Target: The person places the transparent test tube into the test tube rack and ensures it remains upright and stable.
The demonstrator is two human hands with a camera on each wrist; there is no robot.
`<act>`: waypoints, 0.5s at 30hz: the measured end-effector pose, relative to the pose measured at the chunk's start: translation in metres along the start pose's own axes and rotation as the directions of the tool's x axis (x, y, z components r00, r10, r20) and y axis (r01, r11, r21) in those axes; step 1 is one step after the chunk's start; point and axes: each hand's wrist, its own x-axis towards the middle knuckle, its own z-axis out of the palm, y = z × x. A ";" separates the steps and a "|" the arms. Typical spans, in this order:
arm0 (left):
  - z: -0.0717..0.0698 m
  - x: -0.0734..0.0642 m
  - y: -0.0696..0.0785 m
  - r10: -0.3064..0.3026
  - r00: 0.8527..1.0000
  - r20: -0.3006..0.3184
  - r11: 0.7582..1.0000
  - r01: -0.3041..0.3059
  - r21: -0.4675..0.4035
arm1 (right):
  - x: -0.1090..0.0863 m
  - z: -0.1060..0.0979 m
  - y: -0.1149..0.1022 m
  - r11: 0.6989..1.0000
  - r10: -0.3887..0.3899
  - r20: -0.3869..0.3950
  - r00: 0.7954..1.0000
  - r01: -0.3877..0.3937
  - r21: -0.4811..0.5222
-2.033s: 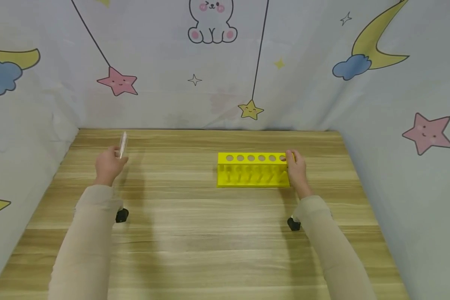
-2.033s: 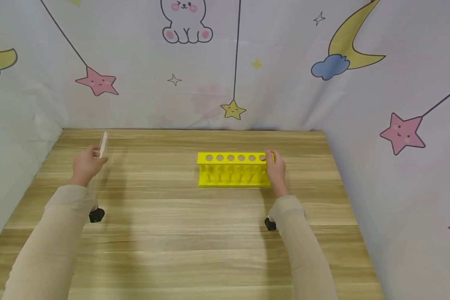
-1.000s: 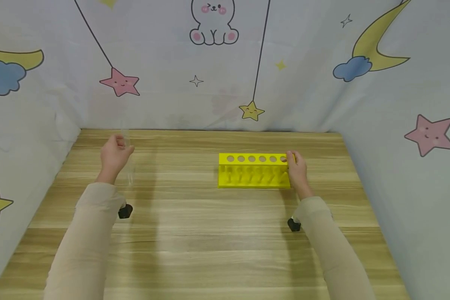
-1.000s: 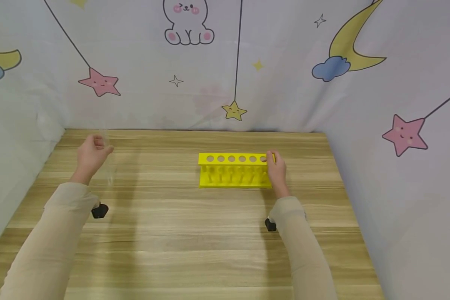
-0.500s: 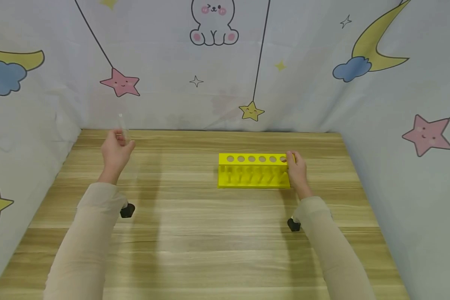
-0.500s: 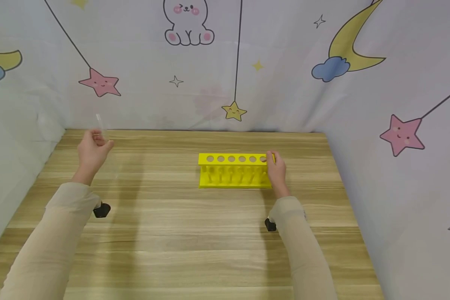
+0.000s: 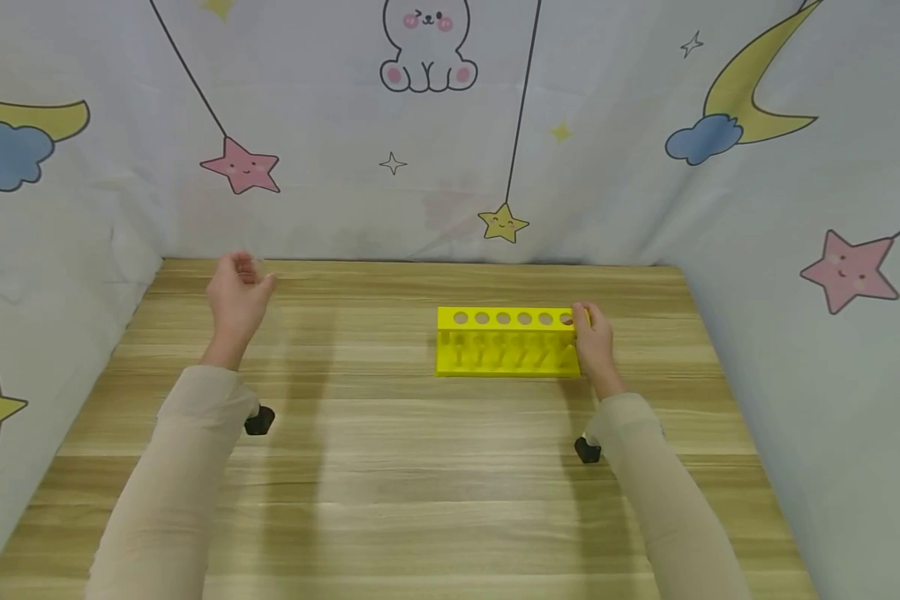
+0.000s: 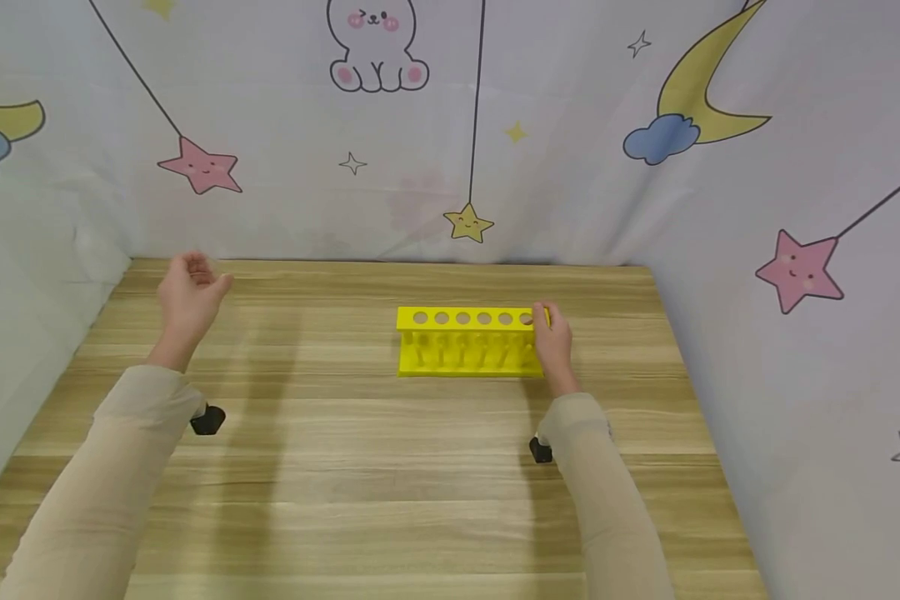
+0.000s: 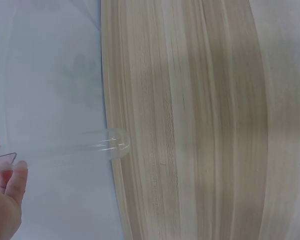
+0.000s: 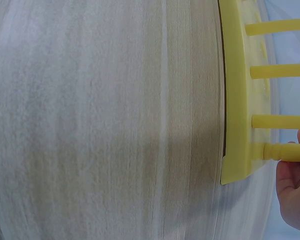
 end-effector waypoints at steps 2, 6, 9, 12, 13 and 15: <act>0.001 -0.001 0.002 0.010 1.000 0.001 1.000 -0.010 -0.009 | 0.000 0.000 0.000 1.000 0.003 -0.001 1.000 -0.003 0.001; 0.002 -0.001 0.004 0.033 0.999 -0.003 0.999 -0.033 -0.028 | 0.000 0.000 0.001 1.000 -0.003 -0.009 1.000 0.003 0.004; 0.003 -0.002 0.005 0.042 0.999 0.000 0.998 -0.042 -0.040 | 0.001 0.001 0.002 1.000 -0.013 -0.017 1.000 0.013 -0.002; 0.003 -0.003 0.008 0.044 0.999 -0.003 0.998 -0.044 -0.053 | 0.002 0.001 0.003 1.000 -0.017 -0.020 1.000 0.017 -0.005; 0.003 -0.003 0.009 0.046 0.999 -0.009 0.997 -0.046 -0.055 | 0.002 0.001 0.004 1.000 -0.018 -0.019 1.000 0.018 -0.008; 0.003 -0.004 0.011 0.049 0.999 -0.023 0.996 -0.050 -0.068 | 0.002 0.001 0.004 1.000 -0.017 -0.018 1.000 0.017 -0.005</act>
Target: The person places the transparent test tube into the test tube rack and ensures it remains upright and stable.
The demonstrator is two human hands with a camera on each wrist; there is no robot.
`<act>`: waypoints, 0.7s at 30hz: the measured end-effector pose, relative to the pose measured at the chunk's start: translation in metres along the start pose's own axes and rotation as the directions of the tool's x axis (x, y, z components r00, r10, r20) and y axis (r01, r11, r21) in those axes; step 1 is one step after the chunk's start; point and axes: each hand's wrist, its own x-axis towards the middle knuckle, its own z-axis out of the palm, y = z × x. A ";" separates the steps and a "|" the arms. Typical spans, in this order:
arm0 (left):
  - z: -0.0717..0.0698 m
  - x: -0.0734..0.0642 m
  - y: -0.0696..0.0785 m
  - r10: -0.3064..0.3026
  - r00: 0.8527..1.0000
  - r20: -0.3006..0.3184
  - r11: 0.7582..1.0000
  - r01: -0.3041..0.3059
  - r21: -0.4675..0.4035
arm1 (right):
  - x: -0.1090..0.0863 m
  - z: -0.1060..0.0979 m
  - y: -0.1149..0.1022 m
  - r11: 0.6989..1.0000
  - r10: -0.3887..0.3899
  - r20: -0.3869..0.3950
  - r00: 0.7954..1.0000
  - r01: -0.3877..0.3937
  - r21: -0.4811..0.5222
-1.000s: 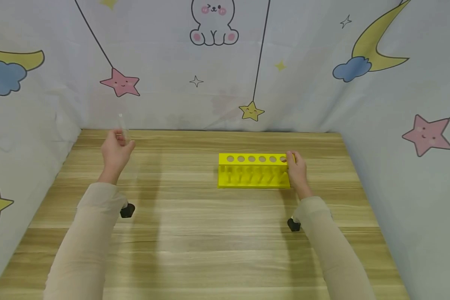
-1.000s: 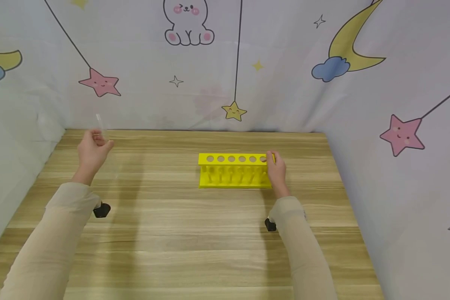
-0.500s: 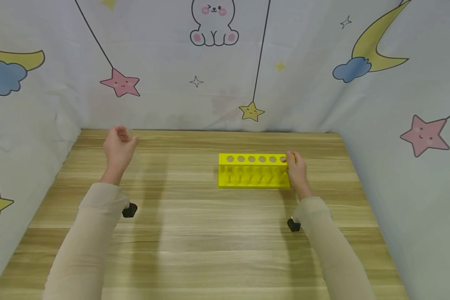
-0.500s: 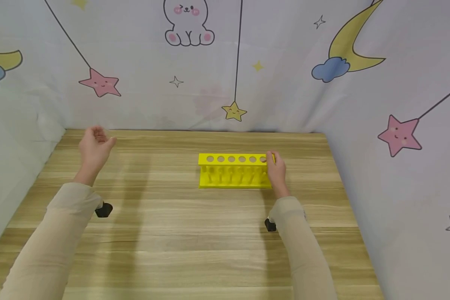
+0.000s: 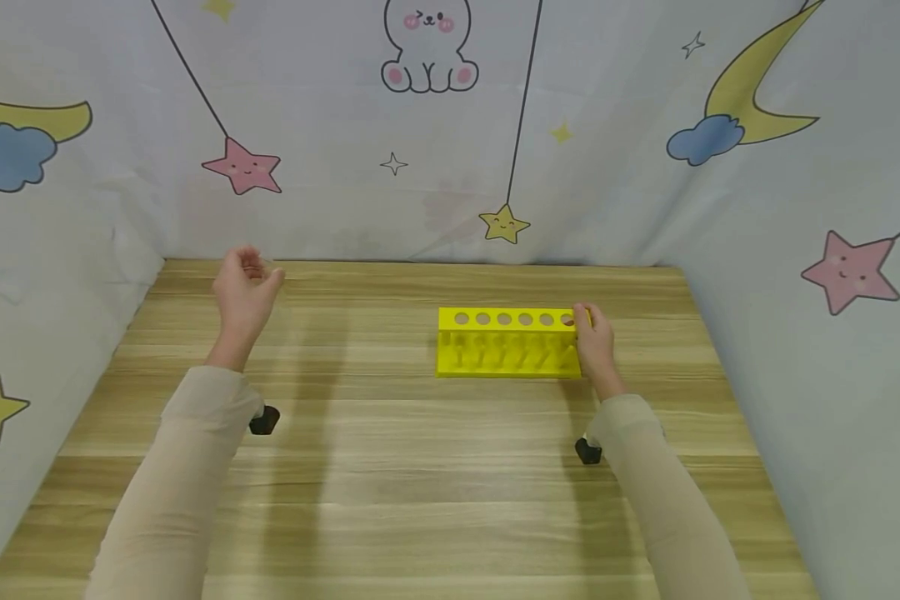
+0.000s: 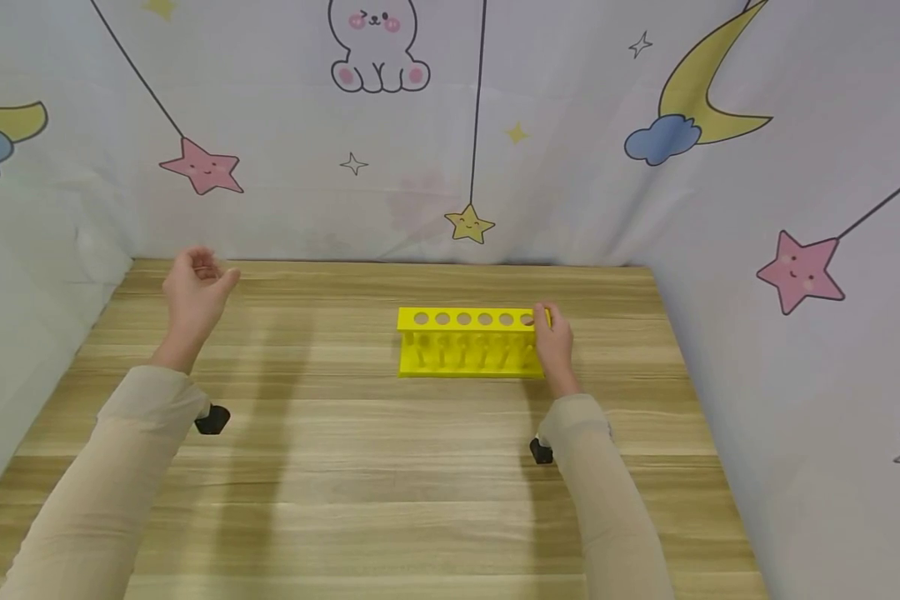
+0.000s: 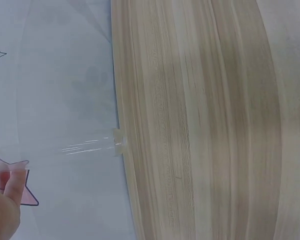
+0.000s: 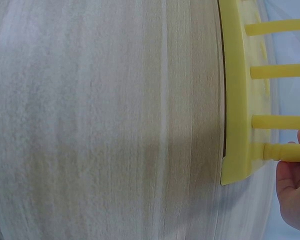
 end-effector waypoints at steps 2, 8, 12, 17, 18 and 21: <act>0.001 -0.001 0.002 0.008 1.000 -0.017 1.000 -0.009 -0.014 | 0.000 0.000 0.000 1.000 0.003 0.002 1.000 -0.003 0.001; 0.004 -0.002 0.007 0.021 0.999 -0.041 0.998 -0.024 -0.061 | 0.001 0.000 0.001 1.000 0.002 0.003 1.000 -0.002 -0.011; 0.006 -0.004 0.010 0.024 0.998 -0.050 0.997 -0.028 -0.077 | 0.002 0.000 0.002 1.000 0.003 0.005 1.000 -0.003 -0.010; 0.009 -0.005 0.014 0.031 0.997 -0.067 0.993 -0.039 -0.109 | 0.003 0.000 0.003 1.000 -0.005 0.002 1.000 0.005 -0.005; 0.010 -0.006 0.015 0.033 0.997 -0.068 0.992 -0.041 -0.117 | 0.003 0.000 0.003 1.000 -0.006 0.000 1.000 0.006 -0.004; 0.012 -0.008 0.018 0.043 0.997 -0.069 0.989 -0.053 -0.141 | 0.003 0.001 0.003 1.000 -0.014 -0.005 1.000 0.014 -0.006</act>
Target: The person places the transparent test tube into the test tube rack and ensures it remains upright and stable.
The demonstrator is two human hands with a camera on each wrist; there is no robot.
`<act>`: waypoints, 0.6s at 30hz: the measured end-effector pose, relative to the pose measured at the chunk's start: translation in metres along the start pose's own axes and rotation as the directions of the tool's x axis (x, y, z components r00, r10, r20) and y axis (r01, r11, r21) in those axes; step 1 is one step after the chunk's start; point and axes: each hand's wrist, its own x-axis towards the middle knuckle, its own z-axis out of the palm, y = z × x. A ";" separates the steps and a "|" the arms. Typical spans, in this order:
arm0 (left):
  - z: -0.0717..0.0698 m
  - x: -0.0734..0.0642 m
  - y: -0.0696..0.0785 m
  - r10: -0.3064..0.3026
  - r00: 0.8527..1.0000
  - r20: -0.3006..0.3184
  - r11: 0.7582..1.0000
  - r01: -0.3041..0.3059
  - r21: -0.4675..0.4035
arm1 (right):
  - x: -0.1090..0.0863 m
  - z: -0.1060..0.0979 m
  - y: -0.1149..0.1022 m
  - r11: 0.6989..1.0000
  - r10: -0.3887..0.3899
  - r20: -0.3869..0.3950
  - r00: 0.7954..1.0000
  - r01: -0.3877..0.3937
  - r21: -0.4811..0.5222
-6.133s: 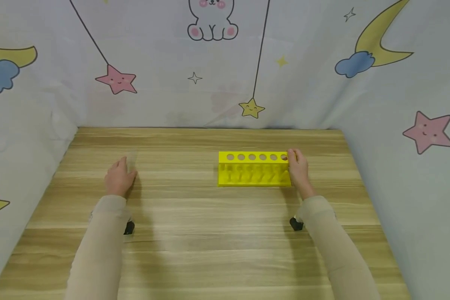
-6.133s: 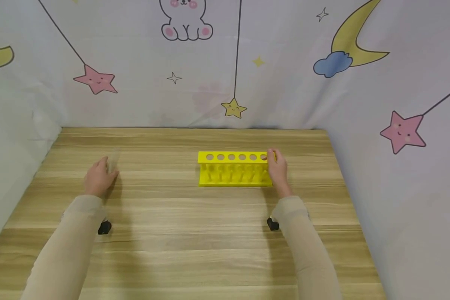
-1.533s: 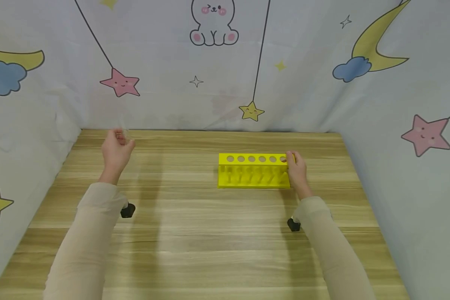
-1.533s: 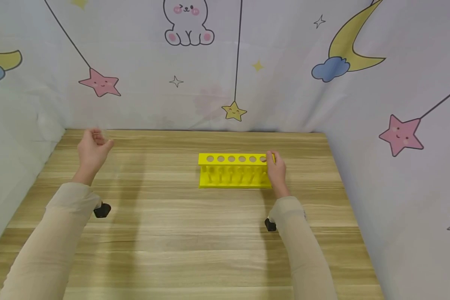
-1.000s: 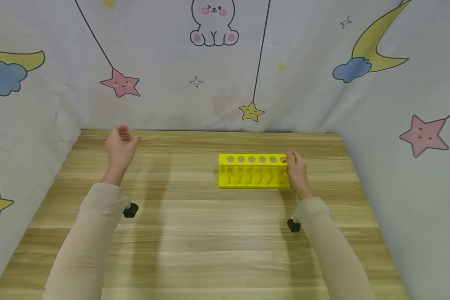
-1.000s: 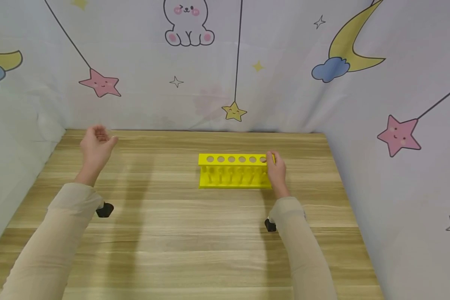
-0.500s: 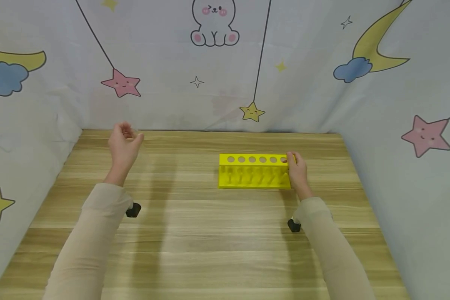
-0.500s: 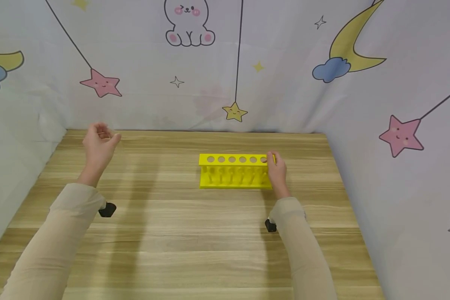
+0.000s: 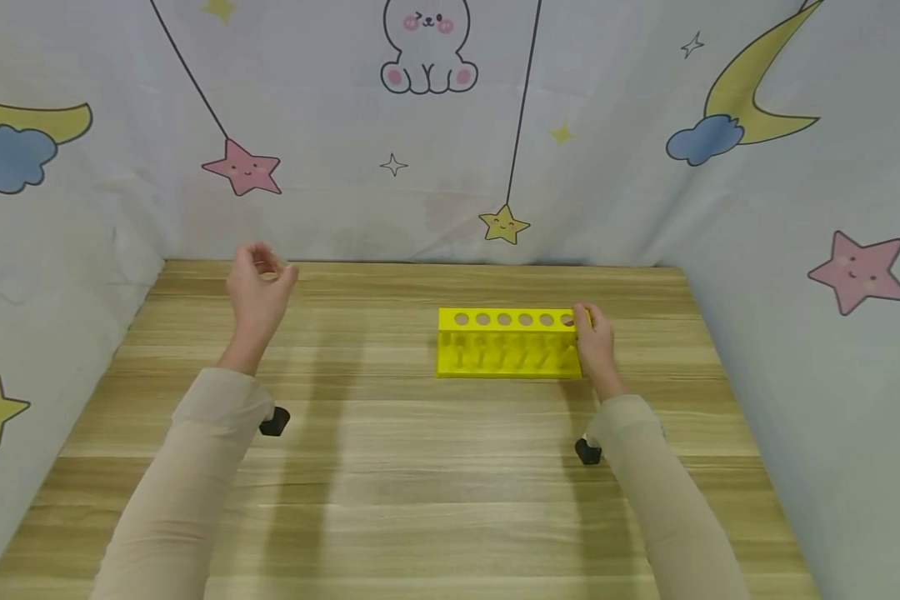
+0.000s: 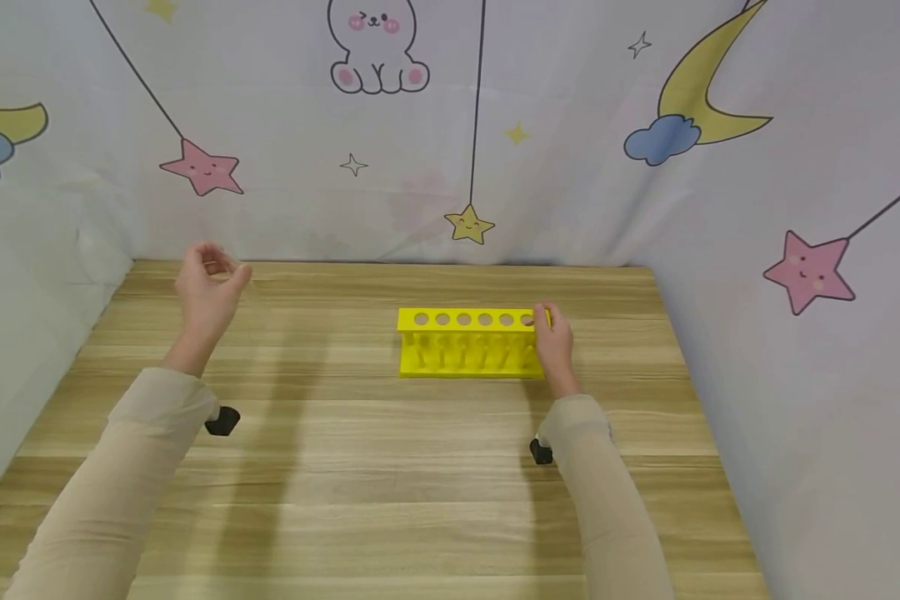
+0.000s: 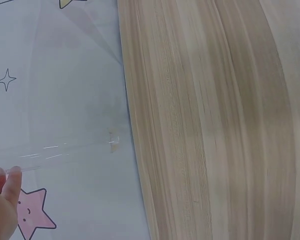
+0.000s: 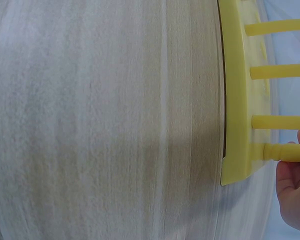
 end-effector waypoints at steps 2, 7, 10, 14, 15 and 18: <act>0.002 -0.001 0.002 0.010 1.000 0.002 1.000 -0.010 -0.018 | 0.000 0.000 0.000 1.000 -0.002 -0.002 1.000 0.002 0.001; 0.004 -0.004 0.006 0.029 1.000 0.010 0.999 -0.029 -0.032 | 0.001 0.001 0.001 1.000 -0.002 -0.005 1.000 0.002 0.011; 0.005 -0.005 0.009 0.041 0.999 0.019 0.999 -0.040 -0.030 | 0.001 0.001 0.001 1.000 -0.004 -0.011 1.000 0.005 0.011; 0.008 -0.008 0.014 0.055 0.998 0.035 0.998 -0.054 -0.039 | 0.002 0.001 0.001 1.000 -0.009 -0.021 1.000 0.009 0.002; 0.009 -0.009 0.016 0.058 0.998 0.039 0.997 -0.057 -0.045 | 0.002 0.001 0.001 1.000 -0.011 -0.024 1.000 0.011 0.002; 0.011 -0.011 0.020 0.067 0.996 0.057 0.996 -0.063 -0.057 | 0.001 0.001 0.000 1.000 -0.011 -0.028 1.000 0.011 -0.001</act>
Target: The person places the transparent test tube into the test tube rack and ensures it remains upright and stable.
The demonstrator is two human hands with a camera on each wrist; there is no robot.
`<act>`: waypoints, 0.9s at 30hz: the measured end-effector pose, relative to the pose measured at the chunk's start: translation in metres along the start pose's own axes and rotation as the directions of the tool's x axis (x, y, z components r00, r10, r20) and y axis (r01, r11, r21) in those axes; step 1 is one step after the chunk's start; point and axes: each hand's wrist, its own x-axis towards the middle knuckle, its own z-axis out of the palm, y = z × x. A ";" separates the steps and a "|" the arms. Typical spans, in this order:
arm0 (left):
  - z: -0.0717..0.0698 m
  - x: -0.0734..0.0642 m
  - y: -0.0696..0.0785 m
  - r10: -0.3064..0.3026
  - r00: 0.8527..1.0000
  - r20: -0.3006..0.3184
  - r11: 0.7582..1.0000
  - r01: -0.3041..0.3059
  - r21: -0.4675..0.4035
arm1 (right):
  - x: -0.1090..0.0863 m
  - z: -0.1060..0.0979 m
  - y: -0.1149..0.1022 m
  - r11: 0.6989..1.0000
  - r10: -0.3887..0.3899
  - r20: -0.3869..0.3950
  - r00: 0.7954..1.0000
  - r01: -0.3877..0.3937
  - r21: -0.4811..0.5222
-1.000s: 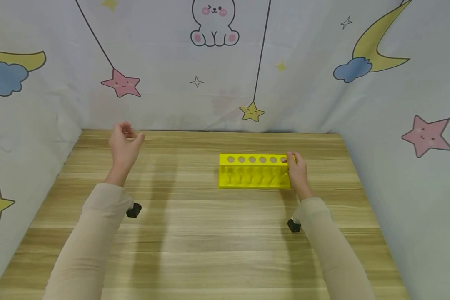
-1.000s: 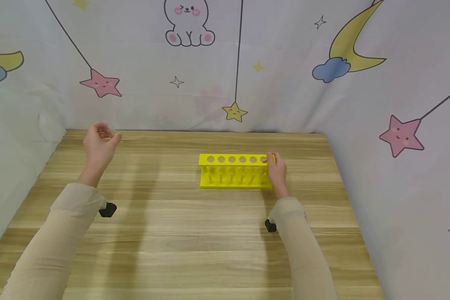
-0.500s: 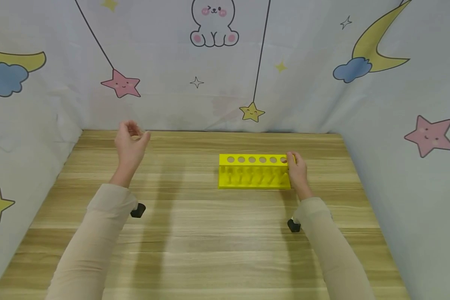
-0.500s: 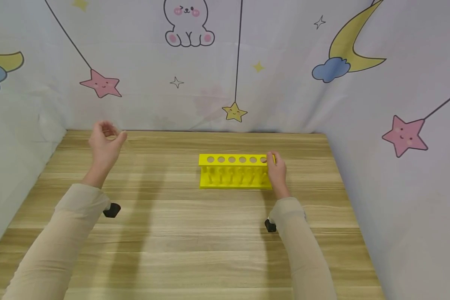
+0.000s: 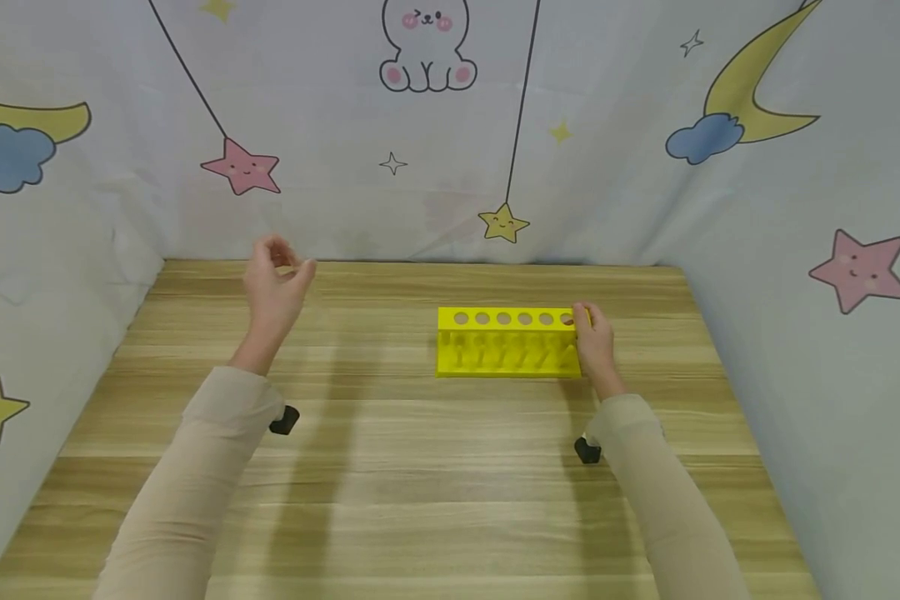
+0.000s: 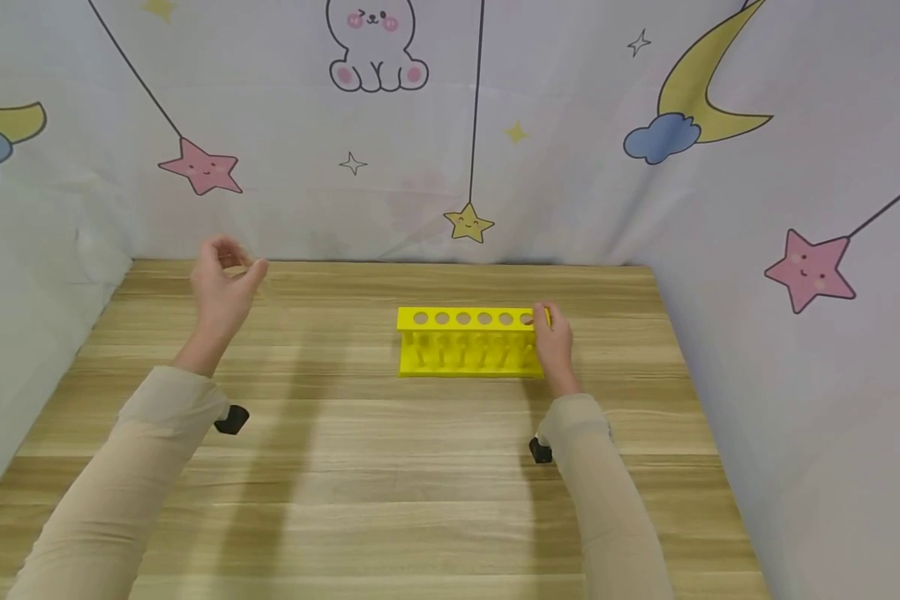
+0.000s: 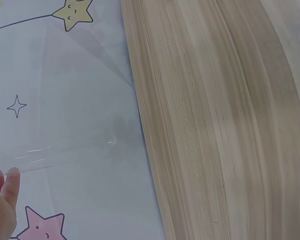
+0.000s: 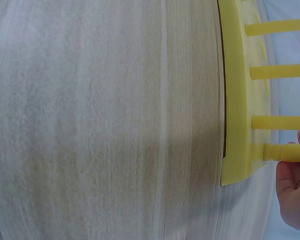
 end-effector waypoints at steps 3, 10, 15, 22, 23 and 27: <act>0.003 -0.001 0.003 0.009 1.000 0.012 1.000 -0.009 -0.008 | -0.001 0.000 -0.001 1.000 0.004 0.001 1.000 -0.004 0.000; 0.009 -0.003 0.006 0.033 0.999 0.026 0.999 -0.033 -0.020 | -0.001 0.000 -0.002 1.000 0.022 0.012 1.000 -0.022 -0.002; 0.016 -0.006 0.011 0.044 0.997 0.059 0.998 -0.041 -0.039 | -0.002 -0.001 -0.004 1.000 0.019 0.015 1.000 -0.019 -0.013; 0.026 -0.010 0.019 0.104 0.989 0.107 0.994 -0.099 -0.049 | -0.002 -0.001 -0.004 1.000 0.018 0.009 1.000 -0.018 -0.003; 0.028 -0.011 0.020 0.109 0.988 0.112 0.993 -0.103 -0.054 | -0.002 -0.001 -0.004 1.000 0.019 0.008 1.000 -0.019 -0.002; 0.033 -0.014 0.024 0.125 0.984 0.127 0.991 -0.119 -0.054 | -0.002 0.000 -0.003 1.000 0.018 0.004 1.000 -0.018 0.004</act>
